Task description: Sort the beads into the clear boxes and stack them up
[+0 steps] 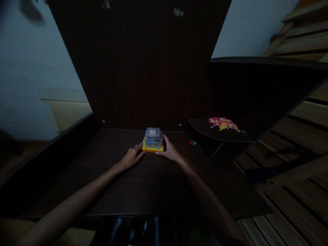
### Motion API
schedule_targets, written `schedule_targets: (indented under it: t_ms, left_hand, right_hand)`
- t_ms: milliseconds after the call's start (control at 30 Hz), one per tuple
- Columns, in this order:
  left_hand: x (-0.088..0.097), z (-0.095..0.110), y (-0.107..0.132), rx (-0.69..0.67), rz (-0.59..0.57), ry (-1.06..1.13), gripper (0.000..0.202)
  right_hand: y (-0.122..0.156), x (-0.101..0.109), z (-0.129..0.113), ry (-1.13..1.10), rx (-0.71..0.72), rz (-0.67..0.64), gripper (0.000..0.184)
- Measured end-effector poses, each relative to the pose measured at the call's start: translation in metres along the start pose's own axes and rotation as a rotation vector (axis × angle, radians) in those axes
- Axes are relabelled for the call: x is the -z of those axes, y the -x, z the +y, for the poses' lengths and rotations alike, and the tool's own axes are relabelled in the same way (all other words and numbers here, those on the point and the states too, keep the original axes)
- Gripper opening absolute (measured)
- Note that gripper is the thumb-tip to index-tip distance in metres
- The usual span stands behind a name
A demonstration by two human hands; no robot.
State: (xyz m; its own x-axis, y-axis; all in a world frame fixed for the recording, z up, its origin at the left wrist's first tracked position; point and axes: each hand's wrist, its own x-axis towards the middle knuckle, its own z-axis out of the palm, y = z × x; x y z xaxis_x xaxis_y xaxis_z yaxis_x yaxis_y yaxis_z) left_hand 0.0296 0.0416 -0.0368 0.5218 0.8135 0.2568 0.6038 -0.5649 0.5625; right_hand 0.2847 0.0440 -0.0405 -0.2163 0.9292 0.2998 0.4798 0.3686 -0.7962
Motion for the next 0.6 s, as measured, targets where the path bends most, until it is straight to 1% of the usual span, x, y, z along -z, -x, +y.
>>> schedule_targets:
  t_ms: [133,300,500,600]
  left_hand:
    - [-0.009,0.006,-0.01,0.003,-0.041,-0.039,0.055]
    - [-0.024,0.021,-0.029,-0.01,-0.113,-0.097,0.062]
    - [-0.042,0.035,-0.058,-0.009,-0.163,-0.14,0.065]
    - [-0.05,0.041,-0.071,-0.01,-0.172,-0.145,0.064]
  right_hand:
    - [0.002,0.014,0.008,0.018,0.022,0.002,0.109]
    - [0.004,0.037,0.019,0.038,-0.04,0.017,0.104]
    - [0.003,0.063,0.039,0.039,-0.115,0.058,0.095]
    - [0.001,0.072,0.049,0.02,-0.157,0.101,0.092]
